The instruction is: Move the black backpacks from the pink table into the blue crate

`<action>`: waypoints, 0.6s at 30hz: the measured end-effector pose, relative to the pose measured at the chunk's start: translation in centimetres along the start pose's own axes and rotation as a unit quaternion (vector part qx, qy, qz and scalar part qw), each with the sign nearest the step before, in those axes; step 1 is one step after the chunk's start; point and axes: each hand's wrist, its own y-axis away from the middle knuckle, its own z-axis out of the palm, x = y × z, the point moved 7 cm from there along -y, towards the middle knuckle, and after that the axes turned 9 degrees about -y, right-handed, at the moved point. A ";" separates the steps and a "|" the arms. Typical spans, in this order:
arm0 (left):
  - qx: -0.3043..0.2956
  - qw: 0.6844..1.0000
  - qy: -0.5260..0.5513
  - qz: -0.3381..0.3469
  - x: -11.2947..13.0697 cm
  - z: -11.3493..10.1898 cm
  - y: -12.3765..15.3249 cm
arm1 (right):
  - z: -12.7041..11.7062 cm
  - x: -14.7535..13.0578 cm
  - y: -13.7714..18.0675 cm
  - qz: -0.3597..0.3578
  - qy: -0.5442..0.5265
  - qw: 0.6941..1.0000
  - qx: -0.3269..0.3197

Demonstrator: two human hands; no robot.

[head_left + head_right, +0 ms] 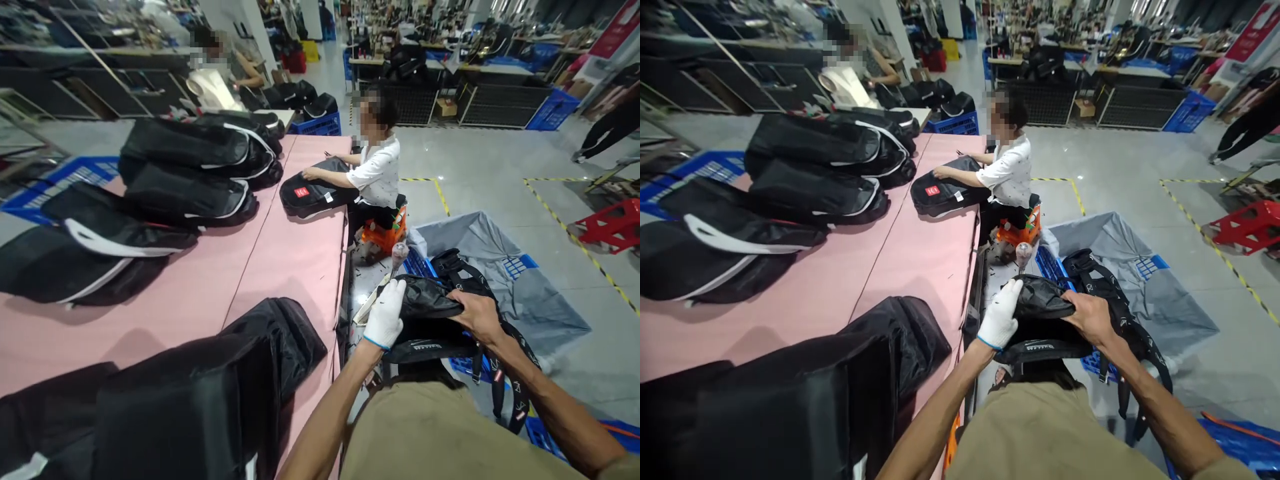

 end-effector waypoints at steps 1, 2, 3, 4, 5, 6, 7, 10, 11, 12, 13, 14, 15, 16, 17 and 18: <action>-0.011 1.000 -0.002 -0.008 -0.6 -0.6 -1.7 | 0.5 1.1 -1.9 0.010 -0.008 1.000 -0.018; -0.022 1.000 -0.006 -0.020 -1.4 -1.1 -3.5 | 1.0 2.2 -3.9 0.021 -0.015 0.999 -0.037; -0.031 0.999 -0.011 -0.036 -2.2 -1.6 -5.2 | 1.6 3.2 -6.0 0.032 -0.019 0.998 -0.057; -0.041 0.997 -0.014 -0.056 -3.2 -2.0 -7.0 | 2.2 4.2 -8.2 0.043 -0.021 0.996 -0.080; -0.051 0.996 -0.012 -0.078 -4.3 -2.3 -8.7 | 2.9 5.2 -10.4 0.055 -0.022 0.993 -0.102; -0.060 0.993 -0.005 -0.100 -5.5 -2.6 -10.4 | 3.6 6.1 -12.6 0.067 -0.024 0.990 -0.125; -0.066 0.990 0.008 -0.121 -6.7 -2.7 -12.0 | 4.4 7.0 -14.8 0.079 -0.031 0.985 -0.148; -0.074 0.982 0.072 -0.160 -10.5 -2.8 -16.1 | 7.1 9.7 -20.6 0.129 -0.113 0.961 -0.218; -0.076 0.979 0.101 -0.161 -11.6 -2.6 -17.3 | 8.3 10.6 -22.1 0.156 -0.164 0.943 -0.243; -0.078 0.975 0.134 -0.158 -12.6 -2.2 -18.5 | 9.7 11.6 -23.3 0.187 -0.222 0.919 -0.266; -0.079 0.970 0.172 -0.153 -13.5 -1.7 -19.5 | 11.1 12.5 -24.4 0.216 -0.274 0.894 -0.282; -0.075 0.962 0.213 -0.155 -14.3 -1.1 -20.5 | 12.6 13.5 -25.4 0.242 -0.315 0.872 -0.286; -0.068 0.951 0.254 -0.163 -15.1 -0.3 -21.3 | 14.1 14.5 -26.3 0.264 -0.341 0.859 -0.278; -0.056 0.938 0.291 -0.178 -16.0 0.5 -21.9 | 15.7 15.5 -27.1 0.280 -0.353 0.854 -0.260; -0.043 0.927 0.316 -0.198 -16.8 1.3 -22.4 | 17.2 16.4 -27.7 0.291 -0.356 0.855 -0.239; -0.029 0.917 0.333 -0.219 -17.5 2.0 -22.7 | 18.8 17.2 -28.2 0.300 -0.354 0.858 -0.221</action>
